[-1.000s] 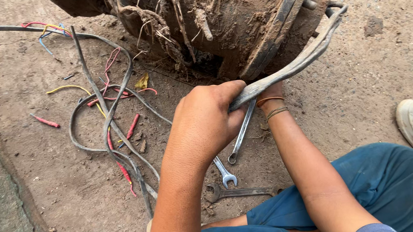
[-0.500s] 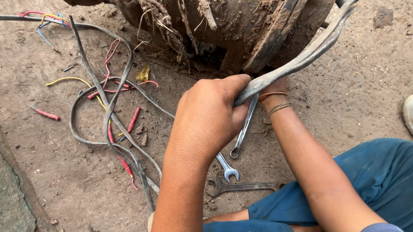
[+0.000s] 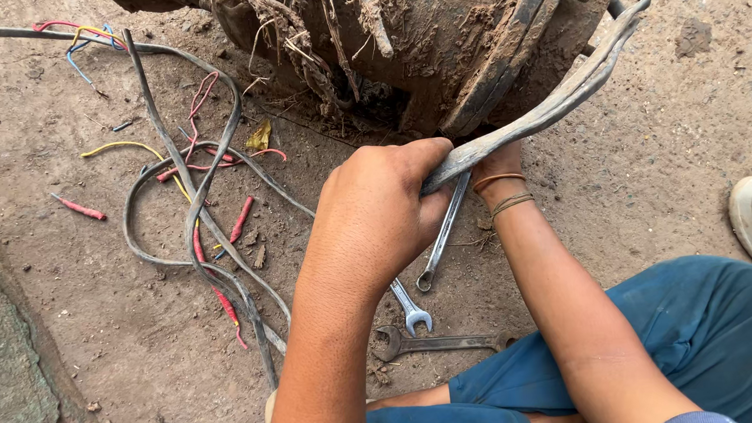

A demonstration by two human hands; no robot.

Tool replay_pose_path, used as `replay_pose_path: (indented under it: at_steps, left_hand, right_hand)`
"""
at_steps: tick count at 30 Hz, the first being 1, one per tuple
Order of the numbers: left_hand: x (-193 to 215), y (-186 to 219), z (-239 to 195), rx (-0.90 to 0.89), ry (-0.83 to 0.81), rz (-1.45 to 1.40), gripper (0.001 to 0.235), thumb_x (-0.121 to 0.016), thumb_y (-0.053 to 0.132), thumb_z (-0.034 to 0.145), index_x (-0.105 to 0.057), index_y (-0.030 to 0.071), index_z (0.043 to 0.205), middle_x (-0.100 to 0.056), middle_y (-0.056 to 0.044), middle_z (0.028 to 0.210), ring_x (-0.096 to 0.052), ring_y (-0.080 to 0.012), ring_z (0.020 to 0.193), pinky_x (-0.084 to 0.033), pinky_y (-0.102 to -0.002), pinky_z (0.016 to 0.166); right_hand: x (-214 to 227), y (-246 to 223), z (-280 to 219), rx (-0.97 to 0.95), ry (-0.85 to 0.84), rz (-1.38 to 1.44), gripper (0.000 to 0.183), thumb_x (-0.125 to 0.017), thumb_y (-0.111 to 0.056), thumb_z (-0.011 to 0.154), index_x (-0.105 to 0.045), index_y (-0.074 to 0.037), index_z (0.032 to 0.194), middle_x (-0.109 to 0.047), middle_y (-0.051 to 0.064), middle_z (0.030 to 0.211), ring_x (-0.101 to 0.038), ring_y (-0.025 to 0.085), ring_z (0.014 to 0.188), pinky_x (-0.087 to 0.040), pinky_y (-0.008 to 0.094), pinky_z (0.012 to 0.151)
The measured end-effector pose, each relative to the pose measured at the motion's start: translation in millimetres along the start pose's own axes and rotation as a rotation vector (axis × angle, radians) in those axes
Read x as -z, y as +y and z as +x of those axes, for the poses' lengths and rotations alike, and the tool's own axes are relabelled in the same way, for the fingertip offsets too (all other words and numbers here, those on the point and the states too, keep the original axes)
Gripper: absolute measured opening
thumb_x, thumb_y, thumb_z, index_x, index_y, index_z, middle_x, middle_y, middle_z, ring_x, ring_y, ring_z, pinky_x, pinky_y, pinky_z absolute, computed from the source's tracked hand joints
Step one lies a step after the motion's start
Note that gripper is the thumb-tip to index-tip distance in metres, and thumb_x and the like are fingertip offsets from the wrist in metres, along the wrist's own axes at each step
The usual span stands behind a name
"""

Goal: The person uses a wrench to loosen and tighten bolts on a muddy electric motor. They manipulate the motor's casing and wires while sitting on the ground.

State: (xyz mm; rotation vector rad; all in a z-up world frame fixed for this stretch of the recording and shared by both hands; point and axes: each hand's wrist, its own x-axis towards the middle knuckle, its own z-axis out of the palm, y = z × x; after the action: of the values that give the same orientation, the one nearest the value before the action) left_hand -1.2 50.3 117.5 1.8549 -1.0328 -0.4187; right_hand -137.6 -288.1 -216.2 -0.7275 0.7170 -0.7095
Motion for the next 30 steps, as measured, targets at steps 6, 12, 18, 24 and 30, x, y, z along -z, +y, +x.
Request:
replay_pose_path:
  at_steps: [6, 12, 18, 24, 30]
  left_hand:
    - [0, 0, 0, -0.01, -0.018, 0.045, 0.031, -0.075, 0.024, 0.079, -0.076, 0.016, 0.109, -0.075, -0.015, 0.088, -0.071, -0.0382, 0.084, -0.056, -0.049, 0.073]
    - [-1, -1, 0, -0.013, 0.0, 0.017, 0.031, -0.073, 0.021, 0.079, -0.075, 0.016, 0.109, -0.075, -0.015, 0.089, -0.071, -0.0376, 0.084, -0.056, -0.049, 0.074]
    - [-2, -1, -2, -0.037, -0.001, 0.023, 0.034, -0.072, 0.018, 0.077, -0.075, 0.016, 0.11, -0.075, -0.015, 0.088, -0.071, -0.038, 0.084, -0.056, -0.049, 0.073]
    - [-1, -2, -1, -0.033, -0.004, 0.036, 0.034, -0.072, 0.018, 0.076, -0.074, 0.017, 0.11, -0.074, -0.015, 0.086, -0.071, -0.0377, 0.083, -0.056, -0.05, 0.074]
    - [0, -1, -2, -0.034, -0.008, 0.046, 0.032, -0.072, 0.018, 0.077, -0.075, 0.016, 0.109, -0.074, -0.015, 0.086, -0.07, -0.0381, 0.084, -0.055, -0.05, 0.073]
  right_hand:
    - [-13, -1, -6, -0.015, -0.022, -0.235, 0.031, -0.038, -0.027, 0.105, -0.062, -0.008, 0.101, -0.068, 0.008, 0.097, -0.065, 0.022, 0.088, -0.056, 0.037, 0.078]
    - [-26, -13, -13, 0.092, -0.104, -0.522, 0.032, -0.037, -0.027, 0.108, -0.062, -0.008, 0.104, -0.066, 0.007, 0.096, -0.065, 0.024, 0.09, -0.057, 0.04, 0.081]
    - [-4, -1, 2, -0.08, 0.317, -0.056, 0.04, -0.033, -0.036, 0.106, -0.058, -0.005, 0.107, -0.066, 0.011, 0.095, -0.065, 0.025, 0.094, -0.057, 0.039, 0.084]
    - [2, 0, 7, 0.058, -0.074, 0.008, 0.023, -0.044, -0.027, 0.108, -0.057, -0.008, 0.106, -0.064, 0.009, 0.096, -0.064, 0.025, 0.09, -0.058, 0.04, 0.082]
    - [-12, -3, -2, 0.073, 0.086, 0.043, 0.027, -0.041, -0.028, 0.104, -0.059, -0.007, 0.1, -0.066, 0.009, 0.089, -0.067, 0.025, 0.084, -0.059, 0.041, 0.078]
